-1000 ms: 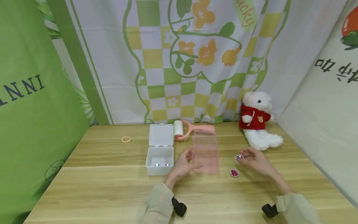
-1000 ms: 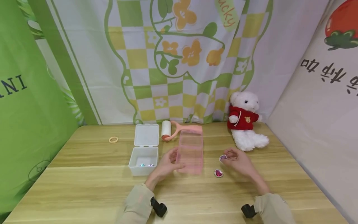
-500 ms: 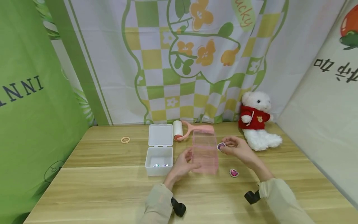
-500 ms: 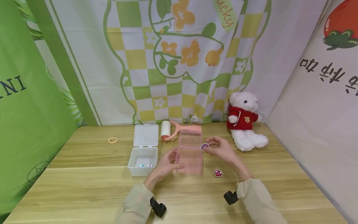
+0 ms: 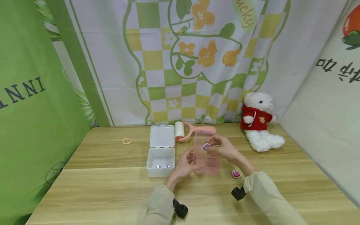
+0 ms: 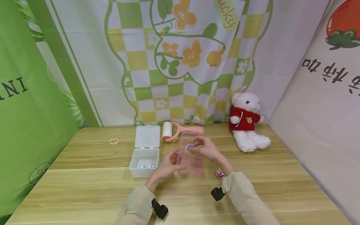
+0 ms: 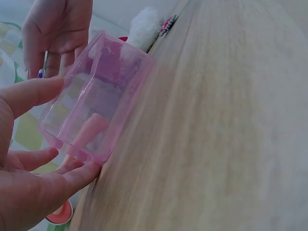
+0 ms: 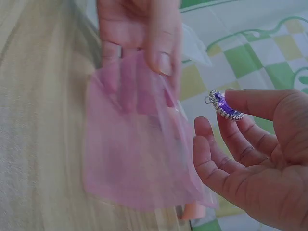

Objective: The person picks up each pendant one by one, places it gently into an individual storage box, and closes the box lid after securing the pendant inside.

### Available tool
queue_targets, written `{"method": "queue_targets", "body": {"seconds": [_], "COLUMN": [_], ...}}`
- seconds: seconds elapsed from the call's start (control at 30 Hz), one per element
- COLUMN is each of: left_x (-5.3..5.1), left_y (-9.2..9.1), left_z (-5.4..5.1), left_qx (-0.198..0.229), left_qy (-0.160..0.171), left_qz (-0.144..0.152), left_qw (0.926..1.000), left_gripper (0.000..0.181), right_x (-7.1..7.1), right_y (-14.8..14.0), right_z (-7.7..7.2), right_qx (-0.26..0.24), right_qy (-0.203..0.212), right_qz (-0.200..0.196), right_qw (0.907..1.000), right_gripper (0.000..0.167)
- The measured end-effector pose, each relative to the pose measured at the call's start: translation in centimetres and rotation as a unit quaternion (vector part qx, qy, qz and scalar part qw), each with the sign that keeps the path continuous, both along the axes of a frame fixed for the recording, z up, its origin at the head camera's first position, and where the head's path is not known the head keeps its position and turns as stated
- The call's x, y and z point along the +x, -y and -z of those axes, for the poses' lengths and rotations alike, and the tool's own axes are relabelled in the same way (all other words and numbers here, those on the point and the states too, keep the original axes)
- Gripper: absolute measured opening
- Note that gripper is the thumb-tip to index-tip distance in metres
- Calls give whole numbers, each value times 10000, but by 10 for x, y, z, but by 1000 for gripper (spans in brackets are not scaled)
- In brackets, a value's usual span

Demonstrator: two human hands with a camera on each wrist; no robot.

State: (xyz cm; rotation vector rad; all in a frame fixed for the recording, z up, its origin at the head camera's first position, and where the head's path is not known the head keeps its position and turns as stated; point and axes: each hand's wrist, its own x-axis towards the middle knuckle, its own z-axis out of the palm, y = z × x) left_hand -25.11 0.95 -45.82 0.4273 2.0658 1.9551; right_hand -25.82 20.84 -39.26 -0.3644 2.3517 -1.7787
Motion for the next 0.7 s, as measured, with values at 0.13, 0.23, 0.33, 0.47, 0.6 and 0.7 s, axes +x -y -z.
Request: {"method": "queue_targets", "body": {"seconds": [0.13, 0.23, 0.33, 0.47, 0.6, 0.7], "left_x": [-1, 0, 1, 1, 0, 0], "left_y": [0, 0, -1, -2, -1, 0], "left_z": [-1, -1, 0, 0, 0, -1], "left_qx": [28, 50, 128, 122, 55, 91], "left_qy": [-67, -89, -66, -7, 23, 77], "left_qz": [-17, -5, 35, -10, -69, -75], "left_qw": [10000, 9999, 9999, 9999, 10000, 9999], "left_gripper": [80, 76, 73, 73, 76, 78], "right_x": [-3, -5, -8, -12, -14, -15], "right_y": [8, 12, 13, 13, 14, 16], "right_z": [4, 7, 10, 12, 11, 11], "right_qx": [211, 488, 892, 1499, 1882, 2259], "right_qy": [-103, -299, -683, -1078, -1108, -1287], "right_qz": [-171, -295, -523, -903, -1242, -1474], "right_qw": [9996, 9979, 9923, 9786, 9679, 9543], "right_gripper": [35, 31, 26, 24, 25, 23]}}
